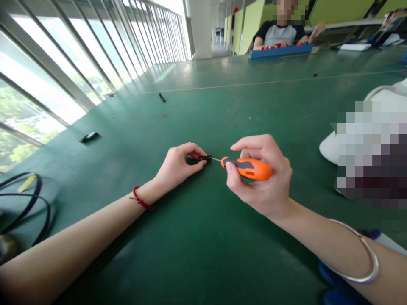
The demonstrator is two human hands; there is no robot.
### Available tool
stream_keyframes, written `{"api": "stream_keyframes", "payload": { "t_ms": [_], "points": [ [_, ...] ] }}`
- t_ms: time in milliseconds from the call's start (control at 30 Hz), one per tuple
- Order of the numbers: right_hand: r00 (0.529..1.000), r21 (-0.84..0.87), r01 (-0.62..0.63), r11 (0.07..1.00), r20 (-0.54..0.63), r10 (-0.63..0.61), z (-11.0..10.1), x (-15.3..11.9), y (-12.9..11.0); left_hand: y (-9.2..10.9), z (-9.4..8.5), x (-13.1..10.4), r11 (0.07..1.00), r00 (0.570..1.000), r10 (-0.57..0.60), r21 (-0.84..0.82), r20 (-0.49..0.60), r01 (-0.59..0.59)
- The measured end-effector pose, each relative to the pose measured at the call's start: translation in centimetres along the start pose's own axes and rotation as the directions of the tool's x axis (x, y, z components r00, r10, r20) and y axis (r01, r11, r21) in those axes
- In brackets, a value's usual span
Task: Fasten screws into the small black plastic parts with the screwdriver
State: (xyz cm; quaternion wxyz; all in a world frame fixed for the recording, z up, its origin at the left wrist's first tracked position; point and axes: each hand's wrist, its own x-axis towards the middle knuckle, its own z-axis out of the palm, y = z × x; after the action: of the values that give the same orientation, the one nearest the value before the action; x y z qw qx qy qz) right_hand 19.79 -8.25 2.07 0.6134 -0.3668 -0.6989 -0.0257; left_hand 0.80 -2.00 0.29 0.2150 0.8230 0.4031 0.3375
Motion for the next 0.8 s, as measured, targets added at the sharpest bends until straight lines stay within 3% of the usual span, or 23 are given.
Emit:
{"api": "stream_keyframes", "payload": {
  "t_ms": [133,233,333,500,567,667,800],
  "points": [
    [0.998,0.152,-0.058,0.987,0.004,0.058,0.2,0.2,0.6,0.0,0.0,0.0,1.000,1.000,-0.006,-0.021,0.003,0.006],
    [0.994,0.015,-0.060,0.998,0.095,0.058,-0.1,0.2,0.1,0.0,0.0,0.0,1.000,1.000,-0.007,-0.027,-0.004,0.007],
    [0.993,-0.069,-0.028,0.997,0.111,0.036,-0.2,0.0,-0.4,0.0,0.1,0.0,0.999,1.000,-0.011,-0.032,-0.015,0.011],
    [0.998,0.093,-0.024,0.995,-0.048,0.028,0.2,0.2,0.2,0.0,0.2,0.0,1.000,1.000,-0.004,-0.025,-0.030,0.003],
    [0.998,0.128,-0.060,0.990,-0.004,0.061,0.2,0.3,0.3,0.0,0.2,0.0,1.000,1.000,0.002,-0.029,-0.027,-0.003],
    [0.994,0.008,-0.060,0.998,0.097,0.059,-0.2,0.3,-0.3,0.0,0.1,0.0,1.000,1.000,0.001,-0.029,-0.022,-0.001],
    [0.997,-0.020,-0.025,0.999,0.073,0.026,-0.3,0.0,-0.6,0.0,0.1,0.0,0.999,1.000,-0.019,-0.039,-0.016,0.018]
  ]
}}
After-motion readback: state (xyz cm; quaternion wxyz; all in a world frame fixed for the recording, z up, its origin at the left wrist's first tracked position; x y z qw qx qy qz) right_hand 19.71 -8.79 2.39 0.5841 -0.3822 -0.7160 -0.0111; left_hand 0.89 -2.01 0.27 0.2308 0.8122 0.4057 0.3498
